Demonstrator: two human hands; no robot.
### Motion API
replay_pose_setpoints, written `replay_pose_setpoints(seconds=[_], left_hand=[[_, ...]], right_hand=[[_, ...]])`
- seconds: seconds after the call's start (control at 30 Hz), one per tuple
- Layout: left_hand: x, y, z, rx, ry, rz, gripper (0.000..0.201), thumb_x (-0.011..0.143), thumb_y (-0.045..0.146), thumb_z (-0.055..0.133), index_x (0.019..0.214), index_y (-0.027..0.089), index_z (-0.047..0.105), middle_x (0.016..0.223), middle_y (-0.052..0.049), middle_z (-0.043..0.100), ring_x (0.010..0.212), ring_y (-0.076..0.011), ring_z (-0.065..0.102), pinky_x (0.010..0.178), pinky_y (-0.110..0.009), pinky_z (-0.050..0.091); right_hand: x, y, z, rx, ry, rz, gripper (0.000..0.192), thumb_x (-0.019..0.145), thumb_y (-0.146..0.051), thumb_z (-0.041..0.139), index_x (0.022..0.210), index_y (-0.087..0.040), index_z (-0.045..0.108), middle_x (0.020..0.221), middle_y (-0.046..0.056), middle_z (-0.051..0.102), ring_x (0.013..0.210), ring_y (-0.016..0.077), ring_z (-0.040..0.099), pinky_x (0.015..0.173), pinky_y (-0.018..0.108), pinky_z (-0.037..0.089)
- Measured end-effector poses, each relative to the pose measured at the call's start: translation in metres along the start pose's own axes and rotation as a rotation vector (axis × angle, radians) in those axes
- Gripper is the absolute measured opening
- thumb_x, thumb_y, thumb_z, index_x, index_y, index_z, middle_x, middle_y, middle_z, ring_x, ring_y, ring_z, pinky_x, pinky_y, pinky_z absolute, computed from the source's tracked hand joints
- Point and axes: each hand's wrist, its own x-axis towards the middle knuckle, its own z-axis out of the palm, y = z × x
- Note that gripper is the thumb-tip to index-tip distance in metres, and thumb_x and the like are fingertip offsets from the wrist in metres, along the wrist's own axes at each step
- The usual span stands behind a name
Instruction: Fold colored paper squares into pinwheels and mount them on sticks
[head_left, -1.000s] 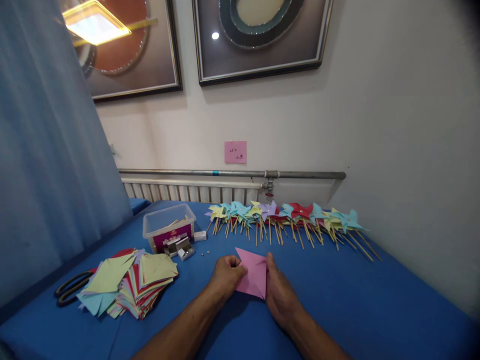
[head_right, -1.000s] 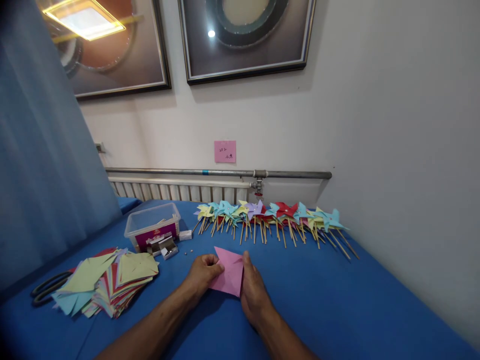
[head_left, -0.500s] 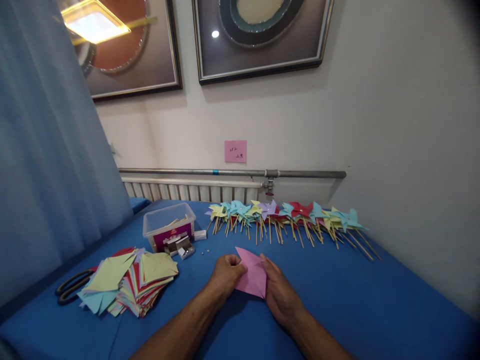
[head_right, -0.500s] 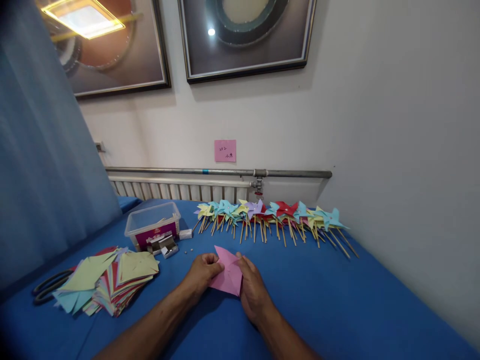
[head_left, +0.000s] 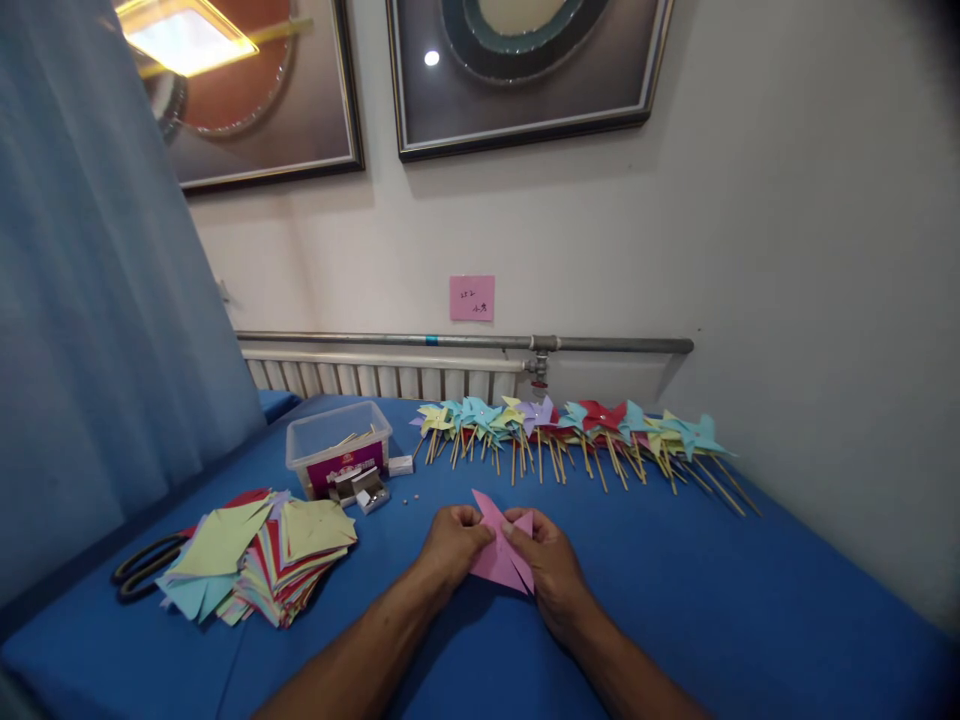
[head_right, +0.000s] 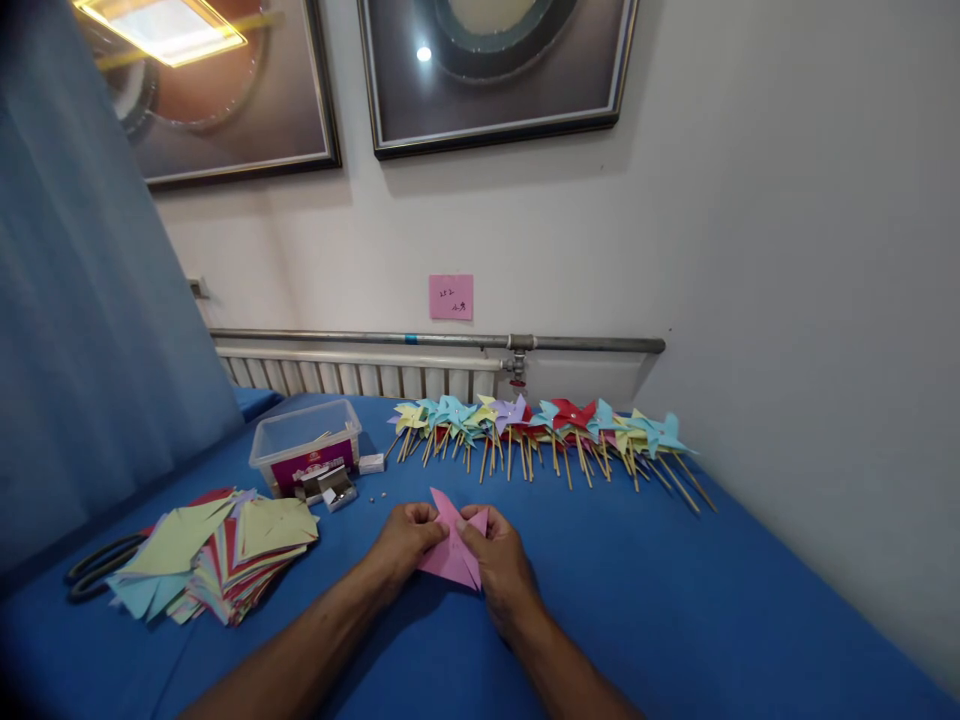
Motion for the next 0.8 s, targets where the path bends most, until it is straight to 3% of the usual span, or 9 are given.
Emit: replay_pose_setpoints(seconds=[0.47, 0.8], left_hand=[[0.0009, -0.0045, 0.0007, -0.046, -0.004, -0.009, 0.026, 0.060, 0.024, 0.074, 0.055, 0.019, 0.048, 0.045, 0.007, 0.044, 0.043, -0.0064, 0.033, 0.046, -0.023, 0.023], [-0.0002, -0.0040, 0.0011, -0.060, -0.019, -0.007, 0.031, 0.058, 0.032, 0.077, 0.056, 0.019, 0.049, 0.046, 0.007, 0.044, 0.044, -0.0063, 0.032, 0.047, -0.023, 0.023]], right_hand=[[0.0052, 0.0065, -0.0055, -0.293, 0.089, -0.170, 0.036, 0.068, -0.054, 0.076, 0.085, -0.023, 0.067, 0.067, 0.000, 0.069, 0.063, 0.0210, 0.062, 0.057, 0.029, 0.047], [0.0014, -0.0007, -0.0007, -0.377, 0.125, -0.215, 0.022, 0.073, -0.043, 0.069, 0.082, -0.024, 0.066, 0.071, -0.001, 0.066, 0.066, 0.0200, 0.058, 0.061, 0.030, 0.046]])
